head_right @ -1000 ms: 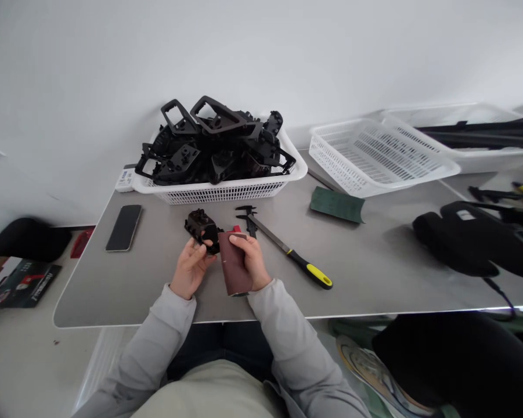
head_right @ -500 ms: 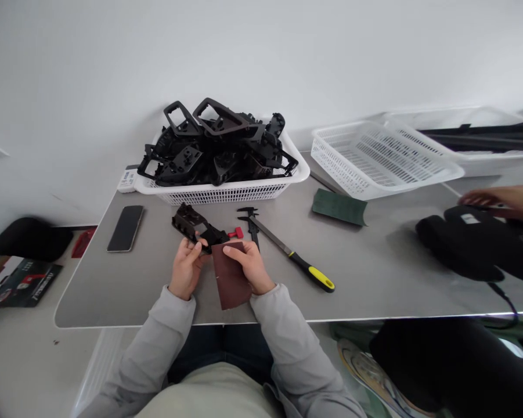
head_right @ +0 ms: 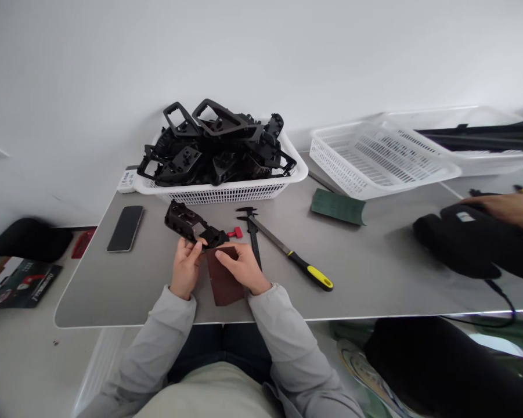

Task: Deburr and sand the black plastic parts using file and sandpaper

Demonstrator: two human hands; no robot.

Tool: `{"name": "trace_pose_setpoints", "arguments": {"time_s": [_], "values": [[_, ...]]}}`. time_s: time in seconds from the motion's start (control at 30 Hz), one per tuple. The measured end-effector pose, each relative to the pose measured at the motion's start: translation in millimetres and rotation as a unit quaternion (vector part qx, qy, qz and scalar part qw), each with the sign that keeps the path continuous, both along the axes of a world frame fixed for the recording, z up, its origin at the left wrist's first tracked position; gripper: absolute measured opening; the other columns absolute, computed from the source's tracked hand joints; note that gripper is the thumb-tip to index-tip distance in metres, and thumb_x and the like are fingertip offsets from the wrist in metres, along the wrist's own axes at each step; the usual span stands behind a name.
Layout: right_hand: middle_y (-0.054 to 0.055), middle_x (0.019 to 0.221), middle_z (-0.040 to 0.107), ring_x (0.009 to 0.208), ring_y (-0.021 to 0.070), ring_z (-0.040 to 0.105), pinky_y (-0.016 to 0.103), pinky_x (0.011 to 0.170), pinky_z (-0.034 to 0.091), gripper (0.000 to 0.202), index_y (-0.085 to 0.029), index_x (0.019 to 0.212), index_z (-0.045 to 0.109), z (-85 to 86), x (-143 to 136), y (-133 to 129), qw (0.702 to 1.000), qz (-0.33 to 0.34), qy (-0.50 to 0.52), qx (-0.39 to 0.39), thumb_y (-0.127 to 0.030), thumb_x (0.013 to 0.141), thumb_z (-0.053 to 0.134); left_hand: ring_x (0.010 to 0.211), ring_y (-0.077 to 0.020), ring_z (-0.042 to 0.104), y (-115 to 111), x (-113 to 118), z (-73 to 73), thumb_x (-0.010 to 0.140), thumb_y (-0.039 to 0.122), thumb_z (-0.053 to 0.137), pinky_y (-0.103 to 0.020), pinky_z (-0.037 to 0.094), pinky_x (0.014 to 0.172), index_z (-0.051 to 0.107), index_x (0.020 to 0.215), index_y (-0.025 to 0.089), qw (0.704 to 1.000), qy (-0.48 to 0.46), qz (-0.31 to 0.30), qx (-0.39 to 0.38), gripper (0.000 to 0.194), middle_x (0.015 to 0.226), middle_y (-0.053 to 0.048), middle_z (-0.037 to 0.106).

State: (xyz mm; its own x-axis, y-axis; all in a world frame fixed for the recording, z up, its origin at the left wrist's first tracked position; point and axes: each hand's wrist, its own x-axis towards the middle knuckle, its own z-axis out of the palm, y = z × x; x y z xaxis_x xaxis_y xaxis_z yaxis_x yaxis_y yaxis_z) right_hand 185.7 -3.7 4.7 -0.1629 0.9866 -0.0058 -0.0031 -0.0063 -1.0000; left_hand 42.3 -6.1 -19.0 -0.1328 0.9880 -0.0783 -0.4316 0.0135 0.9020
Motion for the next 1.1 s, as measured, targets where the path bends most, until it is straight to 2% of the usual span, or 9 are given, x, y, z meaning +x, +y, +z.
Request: {"name": "trace_pose_setpoints", "arguments": {"time_s": [0.23, 0.47, 0.57, 0.67, 0.73, 0.83, 0.9, 0.97, 1.1], "values": [[0.0, 0.056, 0.062, 0.05, 0.0132, 0.052, 0.025, 0.049, 0.039, 0.019, -0.018, 0.064, 0.069, 0.5, 0.4, 2.8, 0.992, -0.052, 0.069, -0.091, -0.037, 0.06, 0.069, 0.078, -0.013, 0.061, 3.2, -1.4, 1.2, 0.068, 0.033, 0.072, -0.029, 0.051, 0.074, 0.056, 0.095, 0.021, 0.995, -0.09, -0.017, -0.031, 0.034, 0.081, 0.002, 0.061], [-0.002, 0.049, 0.054, 0.043, 0.0092, 0.041, 0.023, 0.043, 0.033, 0.024, -0.019, 0.062, 0.065, 6.2, 3.0, 3.1, 0.959, -0.09, 0.204, -0.173, -0.039, 0.053, 0.072, 0.078, -0.0138, 0.063, 3.0, -2.8, 3.2, 0.067, 0.027, 0.074, -0.029, 0.052, 0.073, 0.059, 0.096, 0.018, 0.981, -0.132, -0.103, -0.093, 0.034, 0.082, -0.001, 0.063], [-0.001, 0.052, 0.056, 0.046, 0.0111, 0.043, 0.025, 0.045, 0.035, 0.026, -0.02, 0.064, 0.065, 6.5, 3.2, 3.6, 0.962, -0.101, 0.2, -0.157, -0.043, 0.054, 0.071, 0.084, -0.0153, 0.064, 1.6, -1.2, 4.3, 0.067, 0.028, 0.074, -0.029, 0.051, 0.074, 0.053, 0.113, 0.022, 0.985, -0.124, -0.083, -0.087, 0.05, 0.082, 0.0, 0.064], [0.0, 0.054, 0.057, 0.047, 0.0114, 0.042, 0.026, 0.046, 0.034, 0.026, -0.02, 0.065, 0.064, 6.0, 2.0, 3.4, 0.965, -0.099, 0.192, -0.151, -0.044, 0.056, 0.071, 0.083, -0.0136, 0.064, -1.0, 0.3, 7.3, 0.067, 0.028, 0.076, -0.029, 0.051, 0.075, 0.032, 0.136, 0.033, 0.988, -0.126, -0.047, -0.07, 0.082, 0.082, 0.003, 0.064], [-0.001, 0.053, 0.055, 0.046, 0.0103, 0.04, 0.025, 0.044, 0.031, 0.026, -0.019, 0.064, 0.064, 6.3, 0.5, 3.0, 0.962, -0.097, 0.2, -0.16, -0.042, 0.055, 0.071, 0.077, -0.0113, 0.064, -2.4, 0.6, 8.9, 0.064, 0.025, 0.077, -0.025, 0.052, 0.07, 0.029, 0.139, 0.037, 0.99, -0.118, -0.052, -0.063, 0.089, 0.084, 0.003, 0.064], [-0.003, 0.049, 0.052, 0.043, 0.0081, 0.036, 0.023, 0.042, 0.027, 0.026, -0.018, 0.062, 0.064, 8.0, -1.5, 2.7, 0.955, -0.099, 0.22, -0.171, -0.039, 0.051, 0.073, 0.064, -0.0076, 0.06, -2.5, 0.9, 8.3, 0.058, 0.027, 0.08, -0.02, 0.051, 0.059, 0.062, 0.109, 0.027, 0.991, -0.096, -0.066, -0.06, 0.054, 0.082, 0.003, 0.063], [-0.003, 0.047, 0.051, 0.042, 0.0072, 0.035, 0.022, 0.041, 0.026, 0.026, -0.017, 0.06, 0.064, 9.0, -2.1, 2.9, 0.953, -0.101, 0.227, -0.176, -0.038, 0.05, 0.073, 0.062, -0.0072, 0.059, -1.4, 1.4, 7.0, 0.056, 0.03, 0.081, -0.02, 0.052, 0.059, 0.068, 0.082, 0.019, 0.992, -0.093, -0.066, -0.06, 0.031, 0.079, 0.001, 0.064], [-0.003, 0.047, 0.052, 0.042, 0.0066, 0.034, 0.022, 0.041, 0.025, 0.025, -0.016, 0.059, 0.064, 9.2, -2.0, 3.0, 0.952, -0.101, 0.229, -0.178, -0.037, 0.049, 0.074, 0.068, -0.0094, 0.06, -0.3, 2.2, 6.4, 0.057, 0.033, 0.081, -0.022, 0.053, 0.064, 0.068, 0.074, 0.017, 0.991, -0.097, -0.064, -0.061, 0.026, 0.079, 0.0, 0.065], [-0.003, 0.048, 0.053, 0.041, 0.0063, 0.036, 0.021, 0.041, 0.026, 0.024, -0.016, 0.057, 0.063, 8.1, -2.2, 1.7, 0.951, -0.104, 0.231, -0.175, -0.036, 0.05, 0.075, 0.077, -0.0127, 0.061, -0.3, 4.3, 7.6, 0.06, 0.038, 0.079, -0.025, 0.052, 0.07, 0.067, 0.076, 0.018, 0.993, -0.089, -0.063, -0.051, 0.029, 0.081, -0.002, 0.065]]}}
